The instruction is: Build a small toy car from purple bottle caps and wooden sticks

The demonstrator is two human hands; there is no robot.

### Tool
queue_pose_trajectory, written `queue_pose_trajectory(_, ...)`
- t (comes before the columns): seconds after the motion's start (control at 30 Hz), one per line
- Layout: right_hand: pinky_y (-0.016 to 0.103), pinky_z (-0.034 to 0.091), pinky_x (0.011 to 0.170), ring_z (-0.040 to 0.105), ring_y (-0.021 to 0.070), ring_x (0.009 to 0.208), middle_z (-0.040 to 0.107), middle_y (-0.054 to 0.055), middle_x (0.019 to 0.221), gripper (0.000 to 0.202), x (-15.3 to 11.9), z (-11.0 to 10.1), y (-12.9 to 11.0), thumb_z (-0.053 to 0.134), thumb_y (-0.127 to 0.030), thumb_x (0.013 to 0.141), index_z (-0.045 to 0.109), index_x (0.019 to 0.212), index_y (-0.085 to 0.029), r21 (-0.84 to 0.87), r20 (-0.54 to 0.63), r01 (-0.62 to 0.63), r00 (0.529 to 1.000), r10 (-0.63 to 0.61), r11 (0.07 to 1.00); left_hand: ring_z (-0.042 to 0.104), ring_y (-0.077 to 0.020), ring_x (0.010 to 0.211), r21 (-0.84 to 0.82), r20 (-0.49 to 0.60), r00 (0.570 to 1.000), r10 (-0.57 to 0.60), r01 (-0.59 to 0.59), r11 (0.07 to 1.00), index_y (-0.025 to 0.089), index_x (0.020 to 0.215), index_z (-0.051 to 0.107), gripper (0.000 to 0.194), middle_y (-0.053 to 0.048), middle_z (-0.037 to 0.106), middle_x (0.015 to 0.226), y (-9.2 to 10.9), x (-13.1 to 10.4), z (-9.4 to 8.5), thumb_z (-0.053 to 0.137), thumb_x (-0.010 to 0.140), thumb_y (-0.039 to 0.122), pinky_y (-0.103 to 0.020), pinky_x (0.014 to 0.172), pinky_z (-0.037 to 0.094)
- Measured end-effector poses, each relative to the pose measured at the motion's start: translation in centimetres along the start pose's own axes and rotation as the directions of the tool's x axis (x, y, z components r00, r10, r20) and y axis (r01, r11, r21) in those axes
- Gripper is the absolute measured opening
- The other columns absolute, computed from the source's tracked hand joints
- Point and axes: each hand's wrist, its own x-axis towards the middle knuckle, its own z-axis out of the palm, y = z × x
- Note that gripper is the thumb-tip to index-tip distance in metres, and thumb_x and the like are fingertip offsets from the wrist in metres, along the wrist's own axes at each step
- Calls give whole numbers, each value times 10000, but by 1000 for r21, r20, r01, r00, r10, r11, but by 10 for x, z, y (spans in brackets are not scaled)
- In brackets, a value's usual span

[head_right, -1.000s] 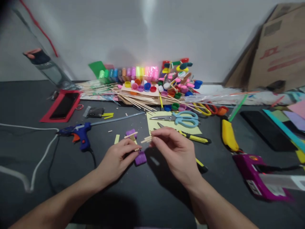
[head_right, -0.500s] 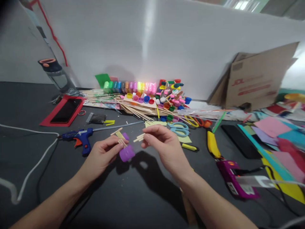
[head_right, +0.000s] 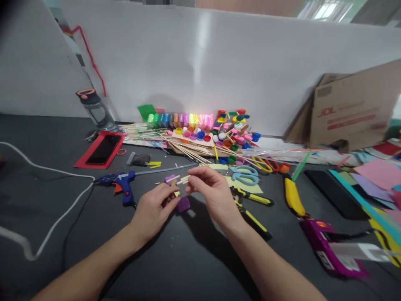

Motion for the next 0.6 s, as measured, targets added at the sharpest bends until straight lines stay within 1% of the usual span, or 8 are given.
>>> queue_pose_trajectory(0.07,232,553,647,660,106,620,690,-27,720,150,-4,1,-5,813,-278,780,733,883,-204,-38,-16,37,999,-38,999,603,-160,728,-8,-85,996,29,-29,1000,161,1022,679,177,-59,672,882,7,-3,-12,556,957,270,-287,714,492)
queue_pose_trajectory(0.17,229,555,631,669,121,632,694,-20,729,117,-14,10,-14,792,-257,803,713,871,-207,-200,3,153,988,-156,968,589,-158,780,-37,-184,981,57,-65,997,140,1112,641,253,-70,653,926,15,-3,-28,549,969,328,-280,737,486)
queue_pose_trajectory(0.23,225,551,621,675,127,649,695,-18,750,78,-19,19,-20,758,-254,836,703,880,-221,-308,78,251,968,-239,918,599,-166,836,-94,-162,985,67,-83,992,150,1088,660,224,-72,665,945,18,-1,-36,564,965,311,-285,777,477)
queue_pose_trajectory(0.33,204,530,616,660,114,665,685,-23,781,22,-20,35,-25,712,-228,874,696,885,-237,-371,176,346,937,-301,861,620,-157,817,-166,-65,995,71,-81,983,166,936,691,191,-48,690,875,24,3,-45,526,981,250,-269,771,469)
queue_pose_trajectory(0.4,203,522,613,647,112,665,675,-24,784,22,-18,45,-27,695,-219,884,682,880,-236,-374,192,370,928,-319,851,622,-138,753,-217,-23,999,25,-29,976,172,927,685,196,-22,690,820,29,4,-51,514,987,247,-238,701,471)
queue_pose_trajectory(0.5,223,533,630,651,128,684,663,-15,798,53,-14,59,-30,689,-255,886,647,901,-226,-350,193,382,923,-333,856,591,-114,690,-369,40,990,-134,139,919,195,965,670,167,11,674,809,36,-4,-64,535,980,292,-207,628,456)
queue_pose_trajectory(0.57,245,553,664,672,140,734,676,19,897,105,-10,71,-30,576,-303,958,603,1005,-213,-429,210,363,931,-300,827,563,-108,681,-437,19,974,-227,212,874,206,925,660,160,29,639,779,35,-15,-73,552,969,316,-201,624,442)
queue_pose_trajectory(0.6,256,560,686,683,144,761,681,40,948,150,-8,79,-28,493,-311,998,579,1056,-203,-504,232,343,938,-258,793,553,-107,682,-441,-27,966,-255,218,871,207,897,651,166,33,618,761,33,-23,-77,552,969,319,-199,628,437)
